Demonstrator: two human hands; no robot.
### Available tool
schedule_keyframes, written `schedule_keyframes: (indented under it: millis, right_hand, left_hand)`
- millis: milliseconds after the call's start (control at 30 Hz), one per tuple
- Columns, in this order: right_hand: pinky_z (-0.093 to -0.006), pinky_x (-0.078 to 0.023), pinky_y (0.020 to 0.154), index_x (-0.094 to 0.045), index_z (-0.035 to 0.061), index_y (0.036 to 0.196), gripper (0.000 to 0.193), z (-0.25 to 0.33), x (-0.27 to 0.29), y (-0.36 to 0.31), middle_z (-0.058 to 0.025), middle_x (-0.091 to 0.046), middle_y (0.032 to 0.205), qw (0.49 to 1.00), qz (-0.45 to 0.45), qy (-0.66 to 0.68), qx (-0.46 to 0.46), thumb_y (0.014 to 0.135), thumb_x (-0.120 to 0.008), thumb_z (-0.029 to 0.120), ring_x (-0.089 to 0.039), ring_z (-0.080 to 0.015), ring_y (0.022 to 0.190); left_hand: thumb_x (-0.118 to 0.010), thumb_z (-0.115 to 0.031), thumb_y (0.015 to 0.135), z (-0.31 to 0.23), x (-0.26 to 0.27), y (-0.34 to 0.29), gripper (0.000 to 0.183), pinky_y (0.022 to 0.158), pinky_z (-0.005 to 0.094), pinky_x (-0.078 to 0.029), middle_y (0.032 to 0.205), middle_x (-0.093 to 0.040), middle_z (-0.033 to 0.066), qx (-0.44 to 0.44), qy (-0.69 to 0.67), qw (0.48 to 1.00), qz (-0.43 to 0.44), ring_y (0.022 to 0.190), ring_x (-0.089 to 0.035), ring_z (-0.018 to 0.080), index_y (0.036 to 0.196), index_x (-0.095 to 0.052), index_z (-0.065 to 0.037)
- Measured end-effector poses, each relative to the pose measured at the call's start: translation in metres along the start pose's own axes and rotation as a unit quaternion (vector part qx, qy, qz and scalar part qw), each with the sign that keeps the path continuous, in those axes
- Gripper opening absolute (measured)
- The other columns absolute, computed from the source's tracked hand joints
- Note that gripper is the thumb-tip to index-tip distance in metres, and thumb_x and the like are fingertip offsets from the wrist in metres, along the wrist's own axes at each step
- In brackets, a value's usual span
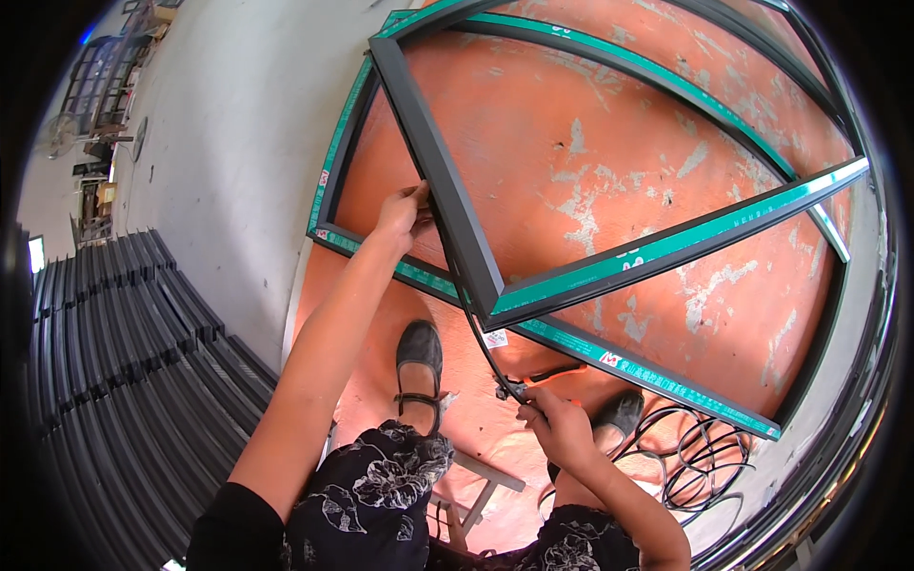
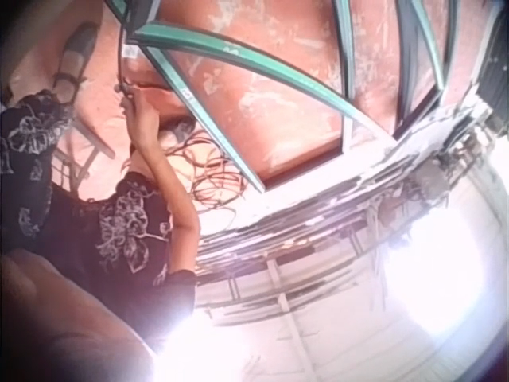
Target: The person installs a black rubber seal into a metal window frame. They press the rubber strip into the frame grooves by hand and use a pair of pliers to cut the seal to the correct length.
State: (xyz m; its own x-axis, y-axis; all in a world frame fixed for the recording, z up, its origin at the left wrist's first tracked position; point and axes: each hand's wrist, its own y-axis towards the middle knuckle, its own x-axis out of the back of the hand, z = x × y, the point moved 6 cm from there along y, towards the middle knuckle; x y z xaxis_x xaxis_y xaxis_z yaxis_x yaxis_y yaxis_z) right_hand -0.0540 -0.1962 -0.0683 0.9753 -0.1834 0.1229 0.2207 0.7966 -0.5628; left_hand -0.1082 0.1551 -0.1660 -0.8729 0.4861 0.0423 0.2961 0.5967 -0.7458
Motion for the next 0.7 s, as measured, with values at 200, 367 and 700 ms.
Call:
schedule_keyframes:
  millis: [200,367,700]
  right_hand:
    - [-0.0284,-0.047,0.065,-0.058,-0.0008,0.096,0.016,0.005,0.004,0.008,-0.0123,-0.062,0.080,0.984,-0.046,-0.111,0.131,0.089,-0.055,0.013,-0.060,-0.0167,0.071]
    - [-0.0211,-0.040,0.058,-0.056,0.0002,0.100,0.019,-0.016,-0.025,-0.003,-0.0029,-0.054,0.076,0.873,0.176,0.409,-0.200,0.095,-0.046,0.015,-0.048,-0.0096,0.062]
    - [-0.0228,-0.038,0.053,-0.053,0.0011,0.110,0.023,-0.022,-0.046,0.007,-0.0014,-0.052,0.070,0.940,0.192,0.228,-0.164,0.097,-0.039,0.013,-0.044,-0.0099,0.056]
  left_hand:
    - [-0.049,-0.028,0.094,0.018,-0.006,-0.007,0.033,0.080,0.0338,-0.047,0.097,-0.060,0.0066,0.023,-0.158,0.981,0.110,0.087,-0.057,0.0180,0.110,-0.054,0.000]
    - [-0.051,-0.028,0.093,0.027,-0.003,-0.004,0.031,0.083,0.0354,-0.047,0.100,-0.061,0.0062,0.024,-0.190,0.969,0.158,0.094,-0.058,0.0196,0.111,-0.054,-0.003]
    - [-0.049,-0.026,0.094,0.028,-0.011,-0.009,0.027,0.075,0.0314,-0.051,0.096,-0.063,0.0051,0.016,-0.175,0.975,0.138,0.085,-0.062,0.0163,0.109,-0.053,-0.003]
